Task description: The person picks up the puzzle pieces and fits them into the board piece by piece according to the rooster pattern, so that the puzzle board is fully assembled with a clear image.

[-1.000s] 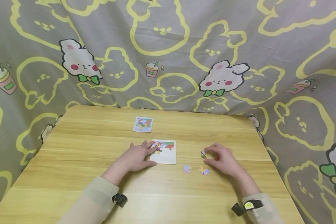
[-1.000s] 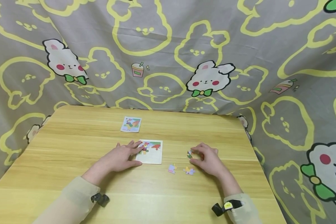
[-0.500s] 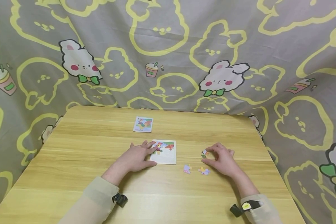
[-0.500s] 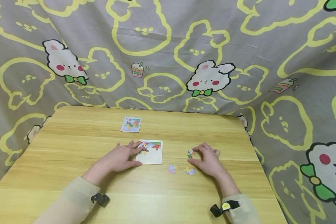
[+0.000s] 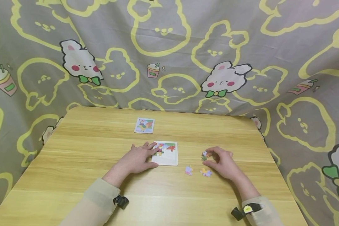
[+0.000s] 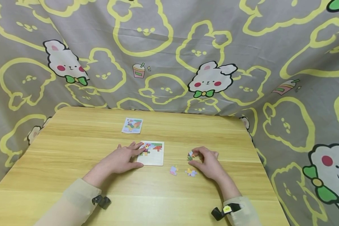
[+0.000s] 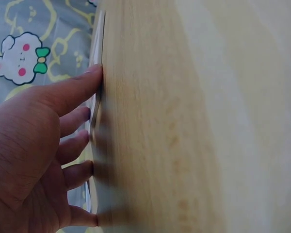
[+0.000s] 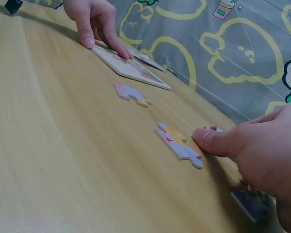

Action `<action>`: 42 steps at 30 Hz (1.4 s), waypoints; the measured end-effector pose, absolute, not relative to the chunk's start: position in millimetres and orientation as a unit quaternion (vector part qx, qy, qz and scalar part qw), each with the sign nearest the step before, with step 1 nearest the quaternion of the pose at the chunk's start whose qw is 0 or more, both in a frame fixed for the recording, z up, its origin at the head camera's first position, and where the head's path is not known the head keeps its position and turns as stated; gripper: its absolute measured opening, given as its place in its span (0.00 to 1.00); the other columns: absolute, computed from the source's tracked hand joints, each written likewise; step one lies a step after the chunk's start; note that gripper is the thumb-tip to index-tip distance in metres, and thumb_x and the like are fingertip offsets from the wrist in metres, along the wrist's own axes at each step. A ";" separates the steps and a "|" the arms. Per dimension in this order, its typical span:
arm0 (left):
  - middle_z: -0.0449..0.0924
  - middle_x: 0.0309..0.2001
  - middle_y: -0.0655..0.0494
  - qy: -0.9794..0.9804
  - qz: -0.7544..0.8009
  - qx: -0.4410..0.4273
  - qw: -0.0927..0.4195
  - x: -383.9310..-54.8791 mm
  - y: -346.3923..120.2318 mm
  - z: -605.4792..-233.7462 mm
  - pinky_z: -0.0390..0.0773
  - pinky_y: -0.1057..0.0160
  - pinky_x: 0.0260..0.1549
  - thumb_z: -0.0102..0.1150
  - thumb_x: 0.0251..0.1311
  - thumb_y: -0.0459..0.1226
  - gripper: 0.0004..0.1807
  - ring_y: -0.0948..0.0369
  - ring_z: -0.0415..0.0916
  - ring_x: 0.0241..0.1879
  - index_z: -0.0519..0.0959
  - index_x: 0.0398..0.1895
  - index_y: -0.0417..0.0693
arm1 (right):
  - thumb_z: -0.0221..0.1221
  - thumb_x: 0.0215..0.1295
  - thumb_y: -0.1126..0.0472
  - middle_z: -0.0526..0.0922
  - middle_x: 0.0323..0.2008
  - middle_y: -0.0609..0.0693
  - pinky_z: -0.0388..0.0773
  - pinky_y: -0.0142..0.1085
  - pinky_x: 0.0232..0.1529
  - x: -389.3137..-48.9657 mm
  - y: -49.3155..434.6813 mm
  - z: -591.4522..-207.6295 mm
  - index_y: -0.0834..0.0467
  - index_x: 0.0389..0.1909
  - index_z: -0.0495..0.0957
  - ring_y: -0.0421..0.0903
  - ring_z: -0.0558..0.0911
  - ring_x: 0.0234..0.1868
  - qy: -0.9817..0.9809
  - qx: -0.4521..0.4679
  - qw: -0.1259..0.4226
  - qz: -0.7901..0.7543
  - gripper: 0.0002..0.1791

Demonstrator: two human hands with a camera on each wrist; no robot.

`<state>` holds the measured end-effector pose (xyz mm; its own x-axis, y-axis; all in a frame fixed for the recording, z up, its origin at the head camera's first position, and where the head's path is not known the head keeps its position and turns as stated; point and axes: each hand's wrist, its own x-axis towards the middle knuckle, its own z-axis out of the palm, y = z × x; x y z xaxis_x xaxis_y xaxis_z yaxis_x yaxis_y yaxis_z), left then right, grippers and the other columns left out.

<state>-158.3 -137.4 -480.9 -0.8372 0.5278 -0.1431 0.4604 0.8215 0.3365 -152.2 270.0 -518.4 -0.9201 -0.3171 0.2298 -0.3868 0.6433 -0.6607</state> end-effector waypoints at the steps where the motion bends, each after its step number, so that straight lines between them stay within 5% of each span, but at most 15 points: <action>1: 0.59 0.82 0.54 0.947 0.146 0.261 0.115 -158.2 -137.4 -480.7 0.55 0.17 0.63 0.64 0.68 0.62 0.42 0.42 0.57 0.79 0.69 0.80 0.55 | 0.79 0.59 0.55 0.84 0.37 0.41 0.51 0.47 0.45 -152.0 269.9 -518.8 0.55 0.54 0.84 0.44 0.73 0.33 -0.904 0.200 0.051 0.375 0.24; 21: 0.59 0.82 0.52 0.947 0.154 0.256 0.115 -158.2 -138.7 -482.0 0.52 0.17 0.64 0.64 0.69 0.61 0.42 0.41 0.56 0.79 0.69 0.80 0.53 | 0.73 0.67 0.58 0.82 0.46 0.43 0.49 0.49 0.47 -153.4 264.7 -514.7 0.57 0.56 0.84 0.44 0.73 0.39 -0.909 0.230 0.011 0.347 0.19; 31: 0.59 0.82 0.52 0.947 0.156 0.256 0.114 -157.4 -137.0 -481.3 0.53 0.17 0.63 0.64 0.69 0.61 0.42 0.41 0.57 0.79 0.69 0.80 0.53 | 0.76 0.63 0.61 0.84 0.36 0.41 0.64 0.43 0.47 -149.7 263.5 -511.8 0.55 0.52 0.82 0.41 0.78 0.32 -0.897 0.192 0.003 0.397 0.19; 38: 0.58 0.82 0.52 0.948 0.155 0.253 0.117 -156.8 -136.2 -480.5 0.52 0.17 0.64 0.64 0.69 0.61 0.42 0.41 0.56 0.79 0.69 0.80 0.53 | 0.75 0.63 0.64 0.84 0.36 0.39 0.79 0.33 0.31 -148.4 263.2 -516.1 0.61 0.59 0.84 0.40 0.79 0.31 -0.893 0.211 0.012 0.398 0.23; 42: 0.58 0.82 0.52 0.948 0.157 0.250 0.119 -156.4 -135.2 -479.7 0.52 0.17 0.64 0.64 0.69 0.61 0.42 0.41 0.56 0.79 0.69 0.80 0.53 | 0.75 0.62 0.66 0.85 0.34 0.40 0.80 0.32 0.31 -147.9 264.5 -520.1 0.64 0.57 0.85 0.39 0.81 0.31 -0.883 0.224 0.031 0.411 0.22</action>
